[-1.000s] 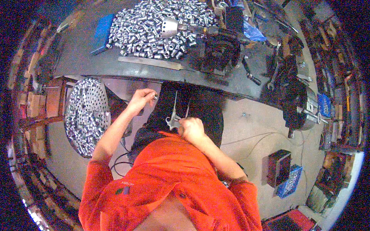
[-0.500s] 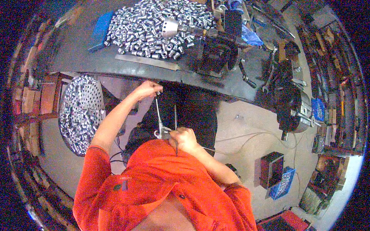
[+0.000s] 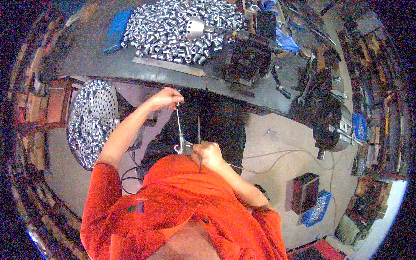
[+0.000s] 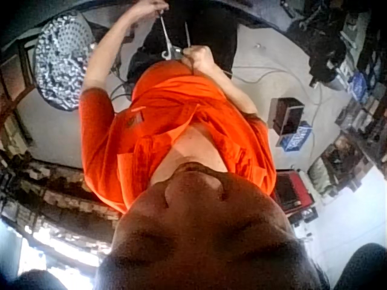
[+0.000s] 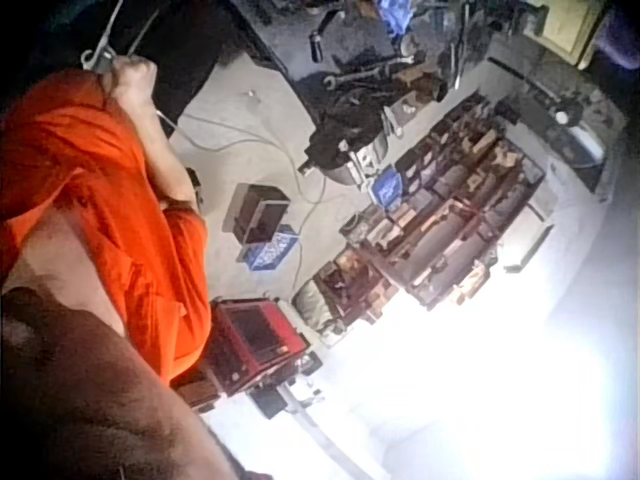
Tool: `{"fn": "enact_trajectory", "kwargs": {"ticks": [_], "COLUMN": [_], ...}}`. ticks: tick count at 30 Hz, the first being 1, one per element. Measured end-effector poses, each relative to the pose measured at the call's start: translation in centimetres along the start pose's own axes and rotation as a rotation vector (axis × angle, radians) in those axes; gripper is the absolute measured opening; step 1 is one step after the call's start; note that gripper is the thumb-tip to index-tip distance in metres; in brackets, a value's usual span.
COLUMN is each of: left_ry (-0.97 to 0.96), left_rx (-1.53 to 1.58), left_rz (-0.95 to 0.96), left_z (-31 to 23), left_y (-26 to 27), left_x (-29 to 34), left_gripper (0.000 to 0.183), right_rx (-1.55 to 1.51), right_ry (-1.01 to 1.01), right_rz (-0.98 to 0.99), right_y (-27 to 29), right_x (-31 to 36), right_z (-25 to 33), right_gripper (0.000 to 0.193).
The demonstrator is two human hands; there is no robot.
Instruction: The person picks up small cylindrical metal components from a bin, uses an air gun to blow out each component individually, and then places them onto a large pile on the workbench.
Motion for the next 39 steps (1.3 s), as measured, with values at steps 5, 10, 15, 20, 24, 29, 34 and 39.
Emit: {"fn": "enact_trajectory", "kwargs": {"ticks": [5,10,15,20,24,29,34,39], "left_ry": [-0.072,-0.073,-0.082,0.038,0.043,0.062,0.0,-0.035], "left_rx": [-0.036,-0.056,0.069,-0.072,0.145,-0.09,-0.227,-0.249], "left_rz": [-0.012,0.051,0.086,0.076,0.169,-0.15,-0.038,0.052], "left_z": [0.2,-0.5,0.2,0.5,0.4,0.8,1.1,-1.2], "left_y": [0.2,0.7,-0.2,0.6,-0.2,1.4,1.4,0.8], "left_x": [-0.3,0.8,0.5,0.4,0.8,-0.4,-0.1,2.7], "left_gripper": [0.019,0.017,0.019,0.021,0.027,0.029,0.027,0.023], "right_rx": [0.025,-0.003,-0.014,0.012,-0.015,-0.043,-0.055,-0.094], "right_ry": [-0.02,-0.026,-0.034,-0.029,-0.035,-0.043,-0.049,-0.066], "right_rz": [0.015,0.01,0.003,-0.009,0.004,0.011,0.012,-0.042], "right_y": [0.1,0.3,0.5,0.3,0.1,0.6,0.3,2.9], "right_x": [0.1,0.0,0.0,0.0,-0.1,-0.3,-0.4,-2.0], "right_z": [0.0,0.0,0.0,-0.1,-0.2,0.2,-0.4,-0.3], "right_gripper": [0.016,0.015,0.016,0.02,0.021,0.021,0.018,0.016]}}
Point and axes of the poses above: each hand's wrist, its own x-axis away from the middle knuckle, its own y-axis out of the back of the hand, z = x × y, the point moved 5 cm from there along -x, towards the middle knuckle, and after that the axes turned 4 degrees about z, right-handed, at the moved point
